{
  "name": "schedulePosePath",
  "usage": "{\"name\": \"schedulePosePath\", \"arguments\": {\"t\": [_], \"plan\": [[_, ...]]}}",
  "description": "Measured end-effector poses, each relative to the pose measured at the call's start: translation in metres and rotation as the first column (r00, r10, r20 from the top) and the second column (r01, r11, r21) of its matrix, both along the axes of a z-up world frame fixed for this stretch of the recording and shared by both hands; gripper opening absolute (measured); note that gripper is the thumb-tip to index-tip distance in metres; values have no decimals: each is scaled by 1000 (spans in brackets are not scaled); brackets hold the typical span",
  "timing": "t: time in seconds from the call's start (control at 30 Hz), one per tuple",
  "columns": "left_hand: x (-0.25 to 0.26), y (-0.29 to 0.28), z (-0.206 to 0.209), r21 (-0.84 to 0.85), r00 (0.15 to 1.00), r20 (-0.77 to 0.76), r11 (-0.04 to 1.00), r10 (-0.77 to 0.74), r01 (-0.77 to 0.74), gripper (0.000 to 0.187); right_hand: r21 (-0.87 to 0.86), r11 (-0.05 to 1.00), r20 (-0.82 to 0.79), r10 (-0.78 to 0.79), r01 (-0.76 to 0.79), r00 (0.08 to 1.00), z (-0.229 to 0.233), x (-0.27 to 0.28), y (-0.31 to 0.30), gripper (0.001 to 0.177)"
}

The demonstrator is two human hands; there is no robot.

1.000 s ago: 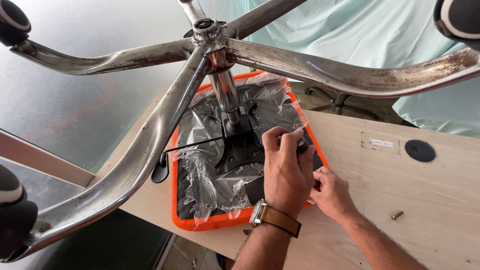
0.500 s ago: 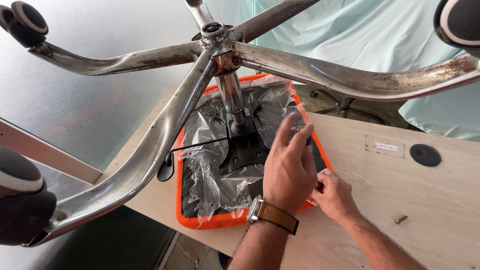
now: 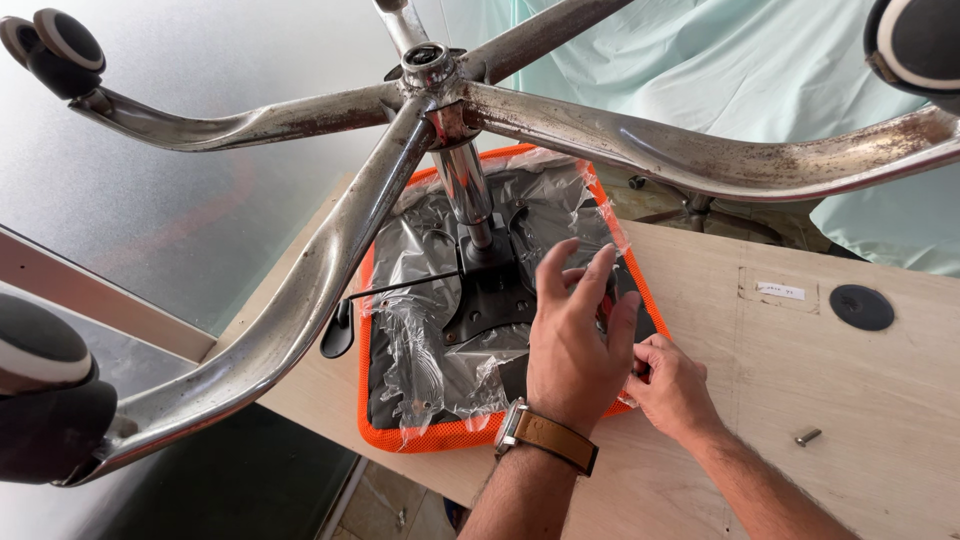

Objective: The person attaches a metal chair base to a black plastic seat using a screwdriver and screws. The person repeatedly inserts and tightens screws into the seat base while the chair remains upside down on a workbench.

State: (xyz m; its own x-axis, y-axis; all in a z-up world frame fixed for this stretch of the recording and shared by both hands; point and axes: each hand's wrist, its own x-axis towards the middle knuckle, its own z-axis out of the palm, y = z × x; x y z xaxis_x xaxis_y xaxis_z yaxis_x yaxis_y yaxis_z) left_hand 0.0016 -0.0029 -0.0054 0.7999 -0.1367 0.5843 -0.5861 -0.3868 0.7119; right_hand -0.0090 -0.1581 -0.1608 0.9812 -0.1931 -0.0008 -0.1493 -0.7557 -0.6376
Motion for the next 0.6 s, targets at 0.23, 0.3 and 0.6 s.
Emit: {"name": "schedulePosePath", "arguments": {"t": [0.23,0.3,0.6], "plan": [[-2,-2,2,37,992,-112,998,50,-46,38,126,992,-17,-17,19,1000,3,0,-1,26],[-3,-6,2,17,997,-71,999,39,-38,36,117,993,-14,-15,16,1000,3,0,-1,26],[-2,-12,0,3,982,-78,985,174,-175,40,147,989,-1,32,-31,1000,1,1,-9,30]]}}
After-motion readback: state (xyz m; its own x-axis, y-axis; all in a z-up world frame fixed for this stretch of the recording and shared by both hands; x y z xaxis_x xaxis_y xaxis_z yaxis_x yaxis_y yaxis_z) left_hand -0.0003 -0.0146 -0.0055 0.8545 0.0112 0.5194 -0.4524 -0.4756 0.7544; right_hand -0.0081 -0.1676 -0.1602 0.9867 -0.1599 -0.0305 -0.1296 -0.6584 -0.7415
